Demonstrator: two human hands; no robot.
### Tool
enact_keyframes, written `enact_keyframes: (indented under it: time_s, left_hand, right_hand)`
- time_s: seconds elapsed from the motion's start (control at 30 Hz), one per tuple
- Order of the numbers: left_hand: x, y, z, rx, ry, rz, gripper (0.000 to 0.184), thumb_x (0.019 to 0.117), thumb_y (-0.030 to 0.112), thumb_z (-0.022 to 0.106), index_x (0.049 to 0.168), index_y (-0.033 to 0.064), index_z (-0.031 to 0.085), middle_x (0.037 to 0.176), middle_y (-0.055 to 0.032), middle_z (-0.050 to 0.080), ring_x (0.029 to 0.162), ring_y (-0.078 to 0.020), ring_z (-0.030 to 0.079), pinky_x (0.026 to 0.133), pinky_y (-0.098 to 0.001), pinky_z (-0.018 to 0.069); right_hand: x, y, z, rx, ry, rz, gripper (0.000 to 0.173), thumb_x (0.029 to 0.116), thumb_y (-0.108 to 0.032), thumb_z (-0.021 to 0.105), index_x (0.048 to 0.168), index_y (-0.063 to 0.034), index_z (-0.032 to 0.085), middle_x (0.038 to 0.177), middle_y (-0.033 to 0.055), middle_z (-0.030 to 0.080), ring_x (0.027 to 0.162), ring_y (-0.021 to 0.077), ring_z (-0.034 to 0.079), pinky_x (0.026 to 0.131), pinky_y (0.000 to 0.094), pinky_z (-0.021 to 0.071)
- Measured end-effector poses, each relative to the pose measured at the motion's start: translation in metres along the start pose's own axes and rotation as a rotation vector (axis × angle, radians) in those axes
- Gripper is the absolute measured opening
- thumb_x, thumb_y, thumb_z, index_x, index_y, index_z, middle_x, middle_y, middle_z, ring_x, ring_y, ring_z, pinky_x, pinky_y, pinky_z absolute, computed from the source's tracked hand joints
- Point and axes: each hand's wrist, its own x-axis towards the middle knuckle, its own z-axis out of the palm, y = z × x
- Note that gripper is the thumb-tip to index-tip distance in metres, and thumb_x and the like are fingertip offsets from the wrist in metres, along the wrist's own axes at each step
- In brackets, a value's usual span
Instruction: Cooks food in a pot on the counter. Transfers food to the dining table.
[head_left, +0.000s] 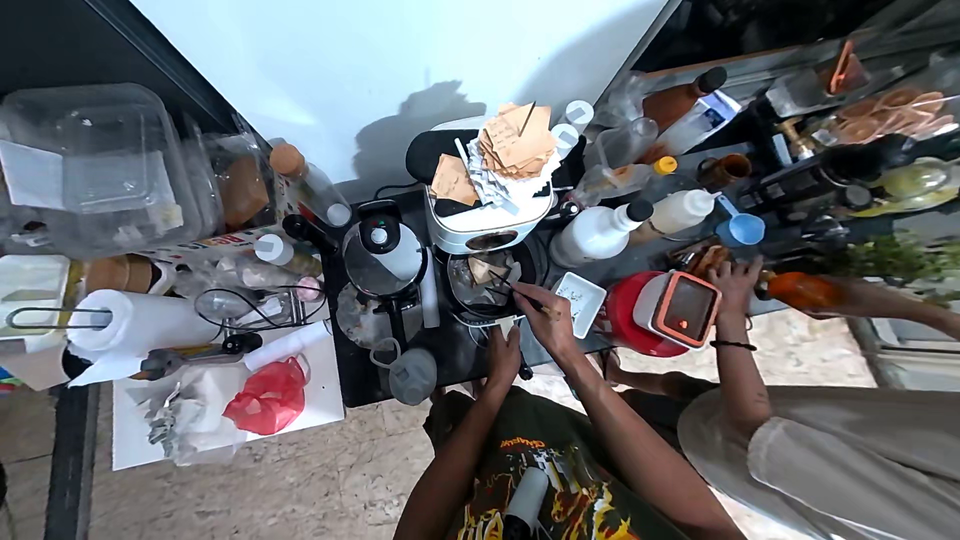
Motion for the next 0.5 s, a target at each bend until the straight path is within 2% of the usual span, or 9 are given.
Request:
enact_keyframes:
  time_s: [0.3, 0.5]
  left_hand:
    - [0.002, -0.003, 0.003, -0.009, 0.006, 0.009, 0.056, 0.1078, 0.036, 0.05, 0.147, -0.0039, 0.045, 0.149, -0.0267, 0.048, 0.136, -0.0323, 0.052, 0.114, -0.0468, 0.0449]
    - [0.001, -0.001, 0.001, -0.016, -0.006, 0.01, 0.057, 0.108, 0.037, 0.049, 0.148, -0.0037, 0.045, 0.149, -0.0253, 0.049, 0.138, -0.0312, 0.051, 0.115, -0.0462, 0.0436]
  right_hand:
    - [0.001, 0.002, 0.008, 0.045, 0.134, -0.054, 0.021, 0.1003, -0.013, 0.065, 0.117, -0.0066, 0.077, 0.12, 0.0076, 0.076, 0.113, 0.0127, 0.071, 0.1, 0.0322, 0.0585]
    - [0.01, 0.003, 0.005, 0.025, 0.15, -0.036, 0.022, 0.1008, -0.014, 0.064, 0.117, -0.0085, 0.077, 0.121, 0.0054, 0.075, 0.113, 0.0117, 0.071, 0.099, 0.0334, 0.0586]
